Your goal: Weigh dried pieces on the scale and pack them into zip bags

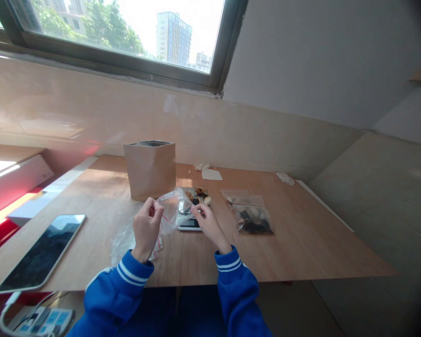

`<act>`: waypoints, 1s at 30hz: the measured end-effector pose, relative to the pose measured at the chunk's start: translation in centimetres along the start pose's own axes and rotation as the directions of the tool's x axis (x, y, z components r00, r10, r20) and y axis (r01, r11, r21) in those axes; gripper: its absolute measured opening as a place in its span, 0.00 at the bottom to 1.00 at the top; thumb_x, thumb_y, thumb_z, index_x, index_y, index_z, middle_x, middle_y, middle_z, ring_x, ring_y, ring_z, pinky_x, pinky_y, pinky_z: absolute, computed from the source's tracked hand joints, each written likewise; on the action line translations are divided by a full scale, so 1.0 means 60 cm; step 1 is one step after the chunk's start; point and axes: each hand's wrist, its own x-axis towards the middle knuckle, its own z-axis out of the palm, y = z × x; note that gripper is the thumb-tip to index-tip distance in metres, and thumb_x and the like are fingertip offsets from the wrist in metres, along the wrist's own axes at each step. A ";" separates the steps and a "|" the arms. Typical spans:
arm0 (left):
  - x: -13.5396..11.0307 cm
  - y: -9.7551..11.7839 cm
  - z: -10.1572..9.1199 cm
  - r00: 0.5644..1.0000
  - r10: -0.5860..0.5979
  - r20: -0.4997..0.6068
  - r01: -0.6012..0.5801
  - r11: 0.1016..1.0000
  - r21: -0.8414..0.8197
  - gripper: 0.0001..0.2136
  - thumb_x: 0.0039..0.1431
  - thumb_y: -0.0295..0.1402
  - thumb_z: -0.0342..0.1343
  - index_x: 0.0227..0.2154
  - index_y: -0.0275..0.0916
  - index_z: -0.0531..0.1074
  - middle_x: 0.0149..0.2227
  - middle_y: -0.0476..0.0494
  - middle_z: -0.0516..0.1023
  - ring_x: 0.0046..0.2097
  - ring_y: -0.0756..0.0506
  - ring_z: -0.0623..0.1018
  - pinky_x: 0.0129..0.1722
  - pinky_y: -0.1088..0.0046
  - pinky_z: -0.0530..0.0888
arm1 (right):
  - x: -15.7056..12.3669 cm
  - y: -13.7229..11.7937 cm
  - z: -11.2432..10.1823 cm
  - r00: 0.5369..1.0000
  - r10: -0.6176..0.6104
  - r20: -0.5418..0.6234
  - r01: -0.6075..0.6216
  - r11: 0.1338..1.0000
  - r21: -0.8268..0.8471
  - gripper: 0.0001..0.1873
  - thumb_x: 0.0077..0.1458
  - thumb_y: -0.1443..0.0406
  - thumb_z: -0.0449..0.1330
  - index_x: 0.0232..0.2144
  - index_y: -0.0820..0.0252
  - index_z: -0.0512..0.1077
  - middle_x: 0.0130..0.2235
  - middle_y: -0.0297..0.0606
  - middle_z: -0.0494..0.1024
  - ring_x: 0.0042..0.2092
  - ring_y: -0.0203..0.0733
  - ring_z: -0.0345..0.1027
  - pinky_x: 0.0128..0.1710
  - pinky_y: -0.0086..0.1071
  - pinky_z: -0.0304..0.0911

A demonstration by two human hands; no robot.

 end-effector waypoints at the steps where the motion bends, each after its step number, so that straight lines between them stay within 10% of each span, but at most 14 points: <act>1: 0.007 0.001 0.003 1.000 -0.023 -0.013 0.023 1.000 -0.006 0.13 0.59 0.39 0.46 0.21 0.41 0.56 0.20 0.54 0.59 0.25 0.50 0.62 0.27 0.75 0.59 | 0.006 -0.001 -0.006 0.998 -0.052 -0.019 0.051 0.997 -0.061 0.17 0.59 0.52 0.53 0.31 0.58 0.71 0.34 0.38 0.75 0.37 0.42 0.69 0.37 0.34 0.65; 6: 0.043 -0.012 0.027 0.997 -0.068 -0.047 0.069 0.997 0.021 0.17 0.57 0.40 0.48 0.17 0.40 0.54 0.17 0.54 0.57 0.24 0.51 0.61 0.25 0.75 0.56 | 0.034 0.014 -0.024 0.939 -0.245 -0.244 0.136 0.910 -0.392 0.12 0.61 0.58 0.51 0.40 0.57 0.70 0.44 0.44 0.71 0.50 0.47 0.64 0.53 0.44 0.59; 13: 0.056 -0.088 0.092 0.997 -0.079 -0.025 0.072 0.974 -0.217 0.17 0.58 0.43 0.44 0.17 0.41 0.54 0.18 0.54 0.57 0.24 0.51 0.60 0.25 0.76 0.59 | 0.046 0.079 -0.007 0.950 -0.240 -0.198 0.080 0.803 -0.591 0.12 0.56 0.62 0.57 0.42 0.58 0.70 0.48 0.49 0.65 0.54 0.53 0.59 0.53 0.49 0.58; 30: 0.035 -0.110 0.101 0.995 0.065 0.074 -0.052 0.986 -0.156 0.17 0.60 0.42 0.43 0.18 0.41 0.53 0.19 0.53 0.53 0.24 0.51 0.59 0.25 0.75 0.60 | 0.031 0.073 -0.036 0.887 -0.158 -0.434 0.012 0.948 -0.319 0.08 0.48 0.62 0.61 0.33 0.58 0.73 0.38 0.42 0.70 0.42 0.45 0.66 0.44 0.40 0.65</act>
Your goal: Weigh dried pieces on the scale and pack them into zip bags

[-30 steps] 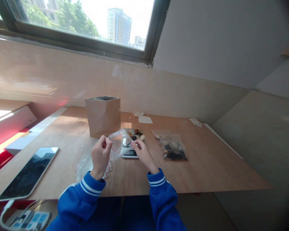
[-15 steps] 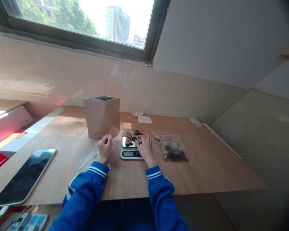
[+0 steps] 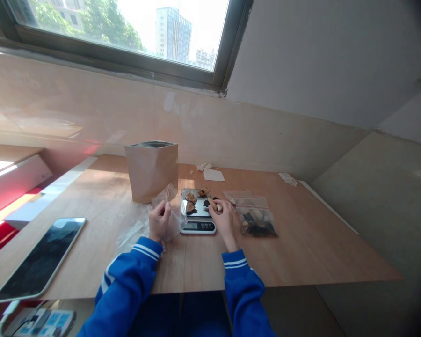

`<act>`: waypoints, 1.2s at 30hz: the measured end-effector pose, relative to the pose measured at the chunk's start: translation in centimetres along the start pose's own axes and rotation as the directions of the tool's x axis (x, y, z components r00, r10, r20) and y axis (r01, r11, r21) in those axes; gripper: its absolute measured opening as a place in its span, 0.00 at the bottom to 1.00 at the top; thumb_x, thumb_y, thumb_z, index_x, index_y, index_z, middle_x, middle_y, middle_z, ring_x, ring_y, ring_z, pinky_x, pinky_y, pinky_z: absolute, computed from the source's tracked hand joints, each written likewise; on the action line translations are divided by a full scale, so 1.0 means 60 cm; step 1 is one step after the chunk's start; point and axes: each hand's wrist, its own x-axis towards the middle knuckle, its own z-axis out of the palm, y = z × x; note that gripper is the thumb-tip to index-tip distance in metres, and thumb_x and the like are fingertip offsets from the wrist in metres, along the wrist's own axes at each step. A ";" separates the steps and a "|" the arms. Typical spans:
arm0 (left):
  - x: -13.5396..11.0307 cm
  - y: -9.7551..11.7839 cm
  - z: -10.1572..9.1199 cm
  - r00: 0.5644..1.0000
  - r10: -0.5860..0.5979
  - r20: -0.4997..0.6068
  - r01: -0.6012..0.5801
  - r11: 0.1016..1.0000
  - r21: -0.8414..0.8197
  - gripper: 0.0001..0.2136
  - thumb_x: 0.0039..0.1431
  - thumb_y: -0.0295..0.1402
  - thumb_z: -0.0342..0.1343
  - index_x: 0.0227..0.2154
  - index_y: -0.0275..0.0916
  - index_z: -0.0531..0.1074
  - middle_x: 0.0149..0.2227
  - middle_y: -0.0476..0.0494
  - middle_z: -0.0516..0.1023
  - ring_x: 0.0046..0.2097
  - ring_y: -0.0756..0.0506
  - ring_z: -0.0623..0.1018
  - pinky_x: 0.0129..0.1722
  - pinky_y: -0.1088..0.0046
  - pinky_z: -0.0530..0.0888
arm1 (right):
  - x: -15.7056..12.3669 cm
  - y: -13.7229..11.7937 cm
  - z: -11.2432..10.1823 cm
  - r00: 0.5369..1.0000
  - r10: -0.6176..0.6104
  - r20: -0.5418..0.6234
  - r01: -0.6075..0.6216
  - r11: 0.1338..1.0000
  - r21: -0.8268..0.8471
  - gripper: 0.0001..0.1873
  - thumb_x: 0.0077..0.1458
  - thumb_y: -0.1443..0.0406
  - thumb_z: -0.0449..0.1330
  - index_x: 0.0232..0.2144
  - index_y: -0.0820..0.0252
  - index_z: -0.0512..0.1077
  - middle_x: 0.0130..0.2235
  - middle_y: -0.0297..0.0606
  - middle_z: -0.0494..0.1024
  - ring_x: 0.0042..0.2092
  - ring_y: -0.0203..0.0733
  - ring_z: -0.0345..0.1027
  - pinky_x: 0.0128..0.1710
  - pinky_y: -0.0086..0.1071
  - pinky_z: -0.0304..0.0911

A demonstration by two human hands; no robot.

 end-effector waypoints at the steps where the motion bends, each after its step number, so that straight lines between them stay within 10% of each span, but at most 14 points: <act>1: 0.000 0.000 0.000 1.000 0.002 -0.001 -0.002 1.000 -0.002 0.17 0.60 0.42 0.43 0.18 0.41 0.53 0.19 0.53 0.53 0.24 0.51 0.59 0.25 0.75 0.59 | 0.002 -0.013 -0.004 1.000 0.002 -0.004 -0.002 1.000 0.019 0.09 0.49 0.62 0.61 0.33 0.58 0.73 0.38 0.42 0.70 0.42 0.45 0.67 0.44 0.39 0.66; 10: -0.004 0.006 -0.004 1.000 -0.002 0.018 0.002 1.000 0.002 0.17 0.61 0.42 0.41 0.19 0.42 0.53 0.19 0.52 0.56 0.24 0.50 0.60 0.27 0.74 0.62 | -0.004 -0.165 0.008 0.946 -0.194 0.260 0.165 0.978 0.130 0.11 0.51 0.66 0.61 0.39 0.55 0.72 0.45 0.40 0.67 0.50 0.44 0.65 0.52 0.38 0.63; 17: -0.006 0.003 -0.004 0.985 0.138 -0.101 -0.143 0.989 -0.045 0.17 0.62 0.37 0.45 0.18 0.41 0.57 0.19 0.52 0.57 0.24 0.50 0.60 0.26 0.73 0.60 | -0.009 -0.177 0.013 0.825 -0.243 0.510 0.185 0.969 0.162 0.08 0.53 0.68 0.61 0.38 0.56 0.73 0.44 0.39 0.67 0.49 0.44 0.66 0.53 0.40 0.63; 28: 0.005 -0.005 -0.004 0.930 0.302 -0.209 -0.316 0.948 -0.041 0.15 0.60 0.35 0.52 0.18 0.39 0.71 0.31 0.45 0.68 0.37 0.45 0.69 0.41 0.66 0.67 | 0.011 -0.195 0.022 0.753 -0.326 0.572 0.137 0.927 0.348 0.13 0.58 0.68 0.55 0.45 0.54 0.73 0.56 0.41 0.68 0.59 0.42 0.61 0.58 0.37 0.57; 36: 0.013 -0.001 -0.003 0.953 0.116 -0.281 -0.177 0.962 -0.206 0.18 0.59 0.36 0.53 0.15 0.37 0.68 0.34 0.44 0.67 0.40 0.46 0.70 0.44 0.68 0.68 | 0.008 -0.099 0.058 0.884 -0.226 0.408 0.175 0.971 0.161 0.17 0.61 0.65 0.51 0.51 0.55 0.69 0.57 0.45 0.65 0.62 0.44 0.54 0.62 0.42 0.53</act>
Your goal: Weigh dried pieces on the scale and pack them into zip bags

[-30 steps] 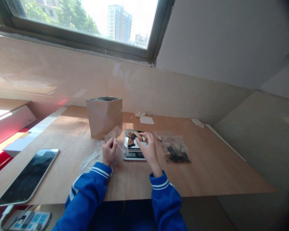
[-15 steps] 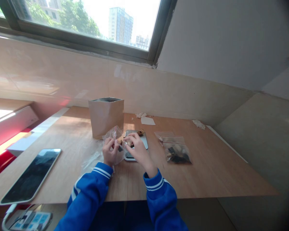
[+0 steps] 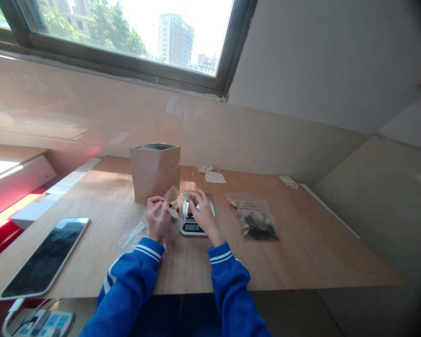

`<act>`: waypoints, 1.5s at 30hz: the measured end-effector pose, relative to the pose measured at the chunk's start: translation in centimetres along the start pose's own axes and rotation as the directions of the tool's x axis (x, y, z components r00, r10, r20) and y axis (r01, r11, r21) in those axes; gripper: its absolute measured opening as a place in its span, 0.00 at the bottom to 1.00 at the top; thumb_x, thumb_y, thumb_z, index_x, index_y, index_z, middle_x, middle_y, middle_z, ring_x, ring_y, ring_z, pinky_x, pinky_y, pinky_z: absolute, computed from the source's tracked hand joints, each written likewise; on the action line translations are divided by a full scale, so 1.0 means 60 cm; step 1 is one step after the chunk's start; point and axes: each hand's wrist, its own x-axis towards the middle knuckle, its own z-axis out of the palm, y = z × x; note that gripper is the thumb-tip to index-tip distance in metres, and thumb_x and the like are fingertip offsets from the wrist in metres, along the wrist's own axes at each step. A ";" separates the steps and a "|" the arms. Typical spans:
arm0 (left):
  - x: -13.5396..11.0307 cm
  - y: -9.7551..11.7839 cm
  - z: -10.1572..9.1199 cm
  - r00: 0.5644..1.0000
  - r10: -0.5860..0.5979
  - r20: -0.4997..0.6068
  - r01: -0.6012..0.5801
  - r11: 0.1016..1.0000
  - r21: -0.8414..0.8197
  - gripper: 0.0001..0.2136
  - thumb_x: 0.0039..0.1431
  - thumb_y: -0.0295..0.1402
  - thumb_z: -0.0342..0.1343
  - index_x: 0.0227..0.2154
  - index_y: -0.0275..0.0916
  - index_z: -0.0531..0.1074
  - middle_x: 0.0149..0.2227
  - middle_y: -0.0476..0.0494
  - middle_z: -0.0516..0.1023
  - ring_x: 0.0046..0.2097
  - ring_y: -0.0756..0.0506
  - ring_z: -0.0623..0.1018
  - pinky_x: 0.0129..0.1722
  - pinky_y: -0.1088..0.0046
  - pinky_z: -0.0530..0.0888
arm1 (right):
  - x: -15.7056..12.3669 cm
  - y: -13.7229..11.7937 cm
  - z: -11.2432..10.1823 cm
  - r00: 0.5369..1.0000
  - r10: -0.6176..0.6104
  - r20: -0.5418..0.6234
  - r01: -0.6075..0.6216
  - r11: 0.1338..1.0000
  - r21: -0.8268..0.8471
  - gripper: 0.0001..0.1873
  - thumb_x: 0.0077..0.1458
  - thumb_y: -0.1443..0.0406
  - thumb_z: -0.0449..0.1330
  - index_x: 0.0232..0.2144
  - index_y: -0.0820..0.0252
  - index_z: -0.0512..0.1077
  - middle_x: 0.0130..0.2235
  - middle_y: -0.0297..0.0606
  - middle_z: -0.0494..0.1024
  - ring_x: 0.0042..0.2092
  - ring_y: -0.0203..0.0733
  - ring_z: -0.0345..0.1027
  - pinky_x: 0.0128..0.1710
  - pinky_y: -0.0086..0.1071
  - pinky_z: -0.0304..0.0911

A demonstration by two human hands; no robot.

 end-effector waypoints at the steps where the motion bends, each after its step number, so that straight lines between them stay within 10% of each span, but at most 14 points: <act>1: 0.000 0.001 0.000 1.000 -0.011 -0.001 0.011 1.000 -0.005 0.18 0.59 0.36 0.53 0.15 0.37 0.68 0.35 0.43 0.68 0.40 0.46 0.70 0.44 0.68 0.68 | -0.002 0.013 0.007 1.000 0.002 0.023 -0.001 0.999 -0.054 0.19 0.60 0.65 0.52 0.53 0.56 0.67 0.59 0.46 0.63 0.63 0.46 0.52 0.62 0.44 0.51; 16: 0.000 -0.002 -0.002 0.997 -0.021 0.073 0.026 0.997 -0.070 0.15 0.60 0.36 0.52 0.19 0.38 0.72 0.41 0.41 0.73 0.45 0.45 0.73 0.47 0.66 0.71 | -0.003 0.040 0.038 0.999 0.001 0.033 0.014 0.894 -0.449 0.15 0.53 0.66 0.56 0.45 0.58 0.73 0.43 0.46 0.68 0.44 0.50 0.59 0.48 0.44 0.61; 24: -0.002 -0.002 -0.004 0.993 0.036 0.109 -0.033 0.999 -0.027 0.11 0.61 0.35 0.51 0.29 0.38 0.77 0.41 0.41 0.73 0.46 0.44 0.73 0.48 0.65 0.71 | 0.012 -0.003 0.017 0.967 0.141 -0.214 -0.116 0.985 0.127 0.13 0.58 0.60 0.51 0.34 0.59 0.74 0.39 0.42 0.71 0.42 0.43 0.65 0.44 0.35 0.63; 29: -0.007 0.007 -0.002 0.976 0.134 0.170 -0.136 0.991 -0.002 0.10 0.61 0.35 0.52 0.31 0.38 0.76 0.41 0.40 0.73 0.44 0.44 0.74 0.47 0.63 0.73 | 0.030 -0.059 -0.005 0.972 0.216 0.092 -0.234 0.854 0.465 0.23 0.61 0.52 0.46 0.34 0.60 0.75 0.38 0.39 0.76 0.39 0.40 0.69 0.31 0.28 0.62; 45: -0.015 0.006 0.000 0.974 0.192 0.123 -0.190 0.981 -0.025 0.10 0.62 0.32 0.50 0.29 0.36 0.75 0.50 0.38 0.69 0.50 0.42 0.74 0.53 0.57 0.73 | 0.014 -0.078 0.000 0.916 0.242 0.319 -0.285 0.953 0.097 0.22 0.63 0.55 0.48 0.25 0.60 0.73 0.28 0.36 0.77 0.30 0.38 0.67 0.31 0.28 0.59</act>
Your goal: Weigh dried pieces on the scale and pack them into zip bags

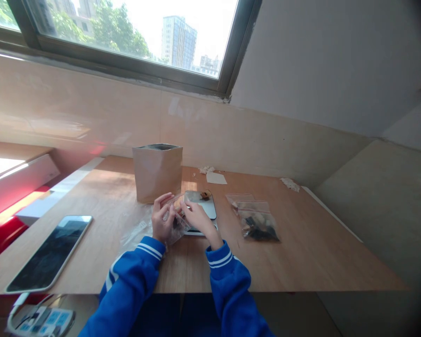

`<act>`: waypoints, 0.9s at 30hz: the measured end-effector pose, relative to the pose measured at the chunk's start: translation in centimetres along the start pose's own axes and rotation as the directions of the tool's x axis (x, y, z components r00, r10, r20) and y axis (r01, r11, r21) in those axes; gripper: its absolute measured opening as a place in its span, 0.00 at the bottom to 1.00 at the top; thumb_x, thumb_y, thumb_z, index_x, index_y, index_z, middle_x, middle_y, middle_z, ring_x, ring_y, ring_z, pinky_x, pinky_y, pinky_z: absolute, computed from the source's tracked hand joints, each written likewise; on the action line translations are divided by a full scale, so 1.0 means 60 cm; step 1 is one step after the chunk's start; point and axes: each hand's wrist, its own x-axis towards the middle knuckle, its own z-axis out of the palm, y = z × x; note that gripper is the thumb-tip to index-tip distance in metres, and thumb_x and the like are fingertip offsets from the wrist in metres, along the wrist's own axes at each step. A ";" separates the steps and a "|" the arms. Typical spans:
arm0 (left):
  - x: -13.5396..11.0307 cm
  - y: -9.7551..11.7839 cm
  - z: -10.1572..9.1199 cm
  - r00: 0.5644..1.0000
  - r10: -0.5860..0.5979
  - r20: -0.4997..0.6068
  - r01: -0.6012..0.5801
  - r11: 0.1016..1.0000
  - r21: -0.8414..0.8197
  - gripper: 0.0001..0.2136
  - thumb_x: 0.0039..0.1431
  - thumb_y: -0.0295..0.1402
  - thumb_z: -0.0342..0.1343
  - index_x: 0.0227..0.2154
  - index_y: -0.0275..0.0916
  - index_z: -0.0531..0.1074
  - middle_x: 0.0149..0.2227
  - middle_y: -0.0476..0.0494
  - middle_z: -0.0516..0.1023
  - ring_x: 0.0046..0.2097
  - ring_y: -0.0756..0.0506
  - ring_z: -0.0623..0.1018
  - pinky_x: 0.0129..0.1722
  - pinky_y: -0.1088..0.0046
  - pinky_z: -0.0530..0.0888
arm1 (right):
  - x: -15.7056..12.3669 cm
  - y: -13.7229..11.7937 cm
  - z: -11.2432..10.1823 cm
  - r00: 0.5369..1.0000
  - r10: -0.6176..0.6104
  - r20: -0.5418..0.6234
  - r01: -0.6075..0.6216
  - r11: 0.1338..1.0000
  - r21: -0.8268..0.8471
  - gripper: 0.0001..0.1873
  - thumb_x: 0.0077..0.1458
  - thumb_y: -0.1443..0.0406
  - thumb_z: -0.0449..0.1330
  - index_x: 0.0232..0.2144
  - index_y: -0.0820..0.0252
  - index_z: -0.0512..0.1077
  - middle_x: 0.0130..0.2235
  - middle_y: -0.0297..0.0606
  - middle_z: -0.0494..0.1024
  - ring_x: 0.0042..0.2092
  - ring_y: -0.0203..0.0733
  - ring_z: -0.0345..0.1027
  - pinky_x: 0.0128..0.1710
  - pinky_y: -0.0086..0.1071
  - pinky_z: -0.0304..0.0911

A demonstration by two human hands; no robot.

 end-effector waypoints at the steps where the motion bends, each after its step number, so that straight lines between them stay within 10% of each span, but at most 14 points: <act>1: 0.000 0.000 0.000 1.000 -0.001 0.000 0.001 1.000 0.004 0.10 0.62 0.32 0.50 0.30 0.36 0.75 0.50 0.38 0.69 0.50 0.42 0.74 0.53 0.57 0.73 | 0.000 0.002 0.000 0.999 0.007 0.036 -0.007 1.000 0.000 0.23 0.63 0.54 0.48 0.25 0.60 0.72 0.27 0.35 0.76 0.29 0.37 0.66 0.30 0.28 0.58; 7: -0.001 0.000 0.000 0.999 -0.019 -0.027 0.018 0.999 -0.026 0.10 0.62 0.32 0.50 0.30 0.35 0.75 0.50 0.38 0.69 0.50 0.43 0.74 0.51 0.58 0.75 | -0.004 0.011 -0.005 0.986 0.028 0.162 -0.038 0.998 0.055 0.33 0.62 0.46 0.43 0.19 0.60 0.73 0.20 0.35 0.73 0.25 0.38 0.66 0.28 0.29 0.59; 11: 0.000 0.002 0.000 0.999 -0.028 -0.038 0.027 0.999 -0.034 0.12 0.62 0.31 0.50 0.26 0.35 0.74 0.49 0.38 0.70 0.49 0.43 0.75 0.51 0.58 0.74 | 0.009 0.020 -0.022 0.982 -0.042 -0.183 0.051 0.998 0.044 0.30 0.64 0.51 0.41 0.27 0.60 0.76 0.30 0.41 0.79 0.34 0.43 0.72 0.37 0.33 0.64; 15: 0.000 0.001 0.000 0.997 -0.059 -0.046 0.056 0.997 -0.053 0.14 0.62 0.32 0.50 0.24 0.35 0.74 0.49 0.38 0.69 0.50 0.43 0.75 0.52 0.59 0.74 | 0.036 0.075 -0.038 0.857 -0.153 -0.492 0.037 0.971 -0.237 0.17 0.62 0.62 0.46 0.43 0.61 0.73 0.46 0.48 0.75 0.50 0.47 0.66 0.52 0.41 0.59; 21: 0.000 0.000 -0.001 0.995 -0.086 -0.050 0.083 0.995 -0.063 0.15 0.62 0.33 0.50 0.23 0.35 0.74 0.49 0.38 0.70 0.50 0.42 0.75 0.51 0.59 0.75 | 0.056 0.156 -0.040 0.914 -0.178 -0.364 0.007 0.905 -0.424 0.17 0.56 0.68 0.51 0.48 0.60 0.70 0.53 0.48 0.68 0.56 0.49 0.60 0.55 0.46 0.57; 27: 0.002 0.002 0.000 0.993 -0.094 -0.075 0.090 0.995 -0.050 0.15 0.62 0.33 0.49 0.22 0.36 0.74 0.48 0.38 0.71 0.50 0.43 0.74 0.52 0.60 0.74 | 0.045 0.107 -0.034 0.890 -0.080 -0.449 0.028 0.992 -0.121 0.14 0.53 0.62 0.58 0.42 0.62 0.72 0.42 0.45 0.75 0.43 0.45 0.68 0.46 0.39 0.64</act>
